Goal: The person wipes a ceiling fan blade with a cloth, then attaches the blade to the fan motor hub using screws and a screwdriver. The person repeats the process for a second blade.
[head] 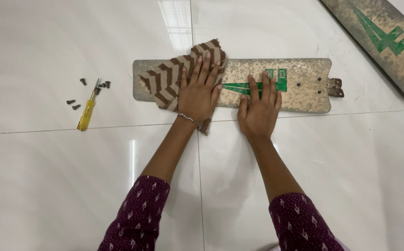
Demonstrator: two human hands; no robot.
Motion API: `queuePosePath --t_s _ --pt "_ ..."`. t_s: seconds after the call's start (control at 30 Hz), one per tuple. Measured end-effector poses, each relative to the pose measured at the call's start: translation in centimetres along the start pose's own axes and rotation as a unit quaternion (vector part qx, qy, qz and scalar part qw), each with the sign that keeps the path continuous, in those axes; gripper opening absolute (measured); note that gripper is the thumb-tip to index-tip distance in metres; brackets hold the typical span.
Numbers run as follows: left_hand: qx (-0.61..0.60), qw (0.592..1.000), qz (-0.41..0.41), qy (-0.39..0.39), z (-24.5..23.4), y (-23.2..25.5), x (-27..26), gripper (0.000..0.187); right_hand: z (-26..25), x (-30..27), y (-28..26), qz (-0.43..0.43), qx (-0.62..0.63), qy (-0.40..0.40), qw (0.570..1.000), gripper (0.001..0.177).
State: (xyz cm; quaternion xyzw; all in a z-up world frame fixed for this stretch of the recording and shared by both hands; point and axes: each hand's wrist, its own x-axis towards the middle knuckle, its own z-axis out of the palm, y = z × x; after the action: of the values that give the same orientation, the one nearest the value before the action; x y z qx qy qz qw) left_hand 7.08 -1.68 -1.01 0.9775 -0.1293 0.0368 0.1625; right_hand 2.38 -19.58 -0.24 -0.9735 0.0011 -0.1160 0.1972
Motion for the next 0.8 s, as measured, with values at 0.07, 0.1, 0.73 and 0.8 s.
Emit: queuePosePath --t_s 0.07,0.1,0.73,0.8 --pt "0.009 1.0 -0.004 -0.024 -0.4 -0.5 0.0 0.063 -0.1 0.0 0.0 0.0 -0.003 0.001 1.0 0.052" --pt "0.014 0.999 -0.003 -0.034 -0.5 -1.0 0.1 0.065 -0.1 -0.1 0.0 0.004 -0.003 0.0 1.0 0.052" --pt "0.035 0.983 -0.175 0.031 0.8 -3.2 0.9 0.073 0.2 0.1 0.1 0.0 -0.001 0.01 1.0 0.054" --pt "0.022 0.985 -0.168 0.033 1.2 -1.6 -0.5 0.071 0.3 -0.1 0.2 0.001 -0.001 0.019 1.0 0.055"
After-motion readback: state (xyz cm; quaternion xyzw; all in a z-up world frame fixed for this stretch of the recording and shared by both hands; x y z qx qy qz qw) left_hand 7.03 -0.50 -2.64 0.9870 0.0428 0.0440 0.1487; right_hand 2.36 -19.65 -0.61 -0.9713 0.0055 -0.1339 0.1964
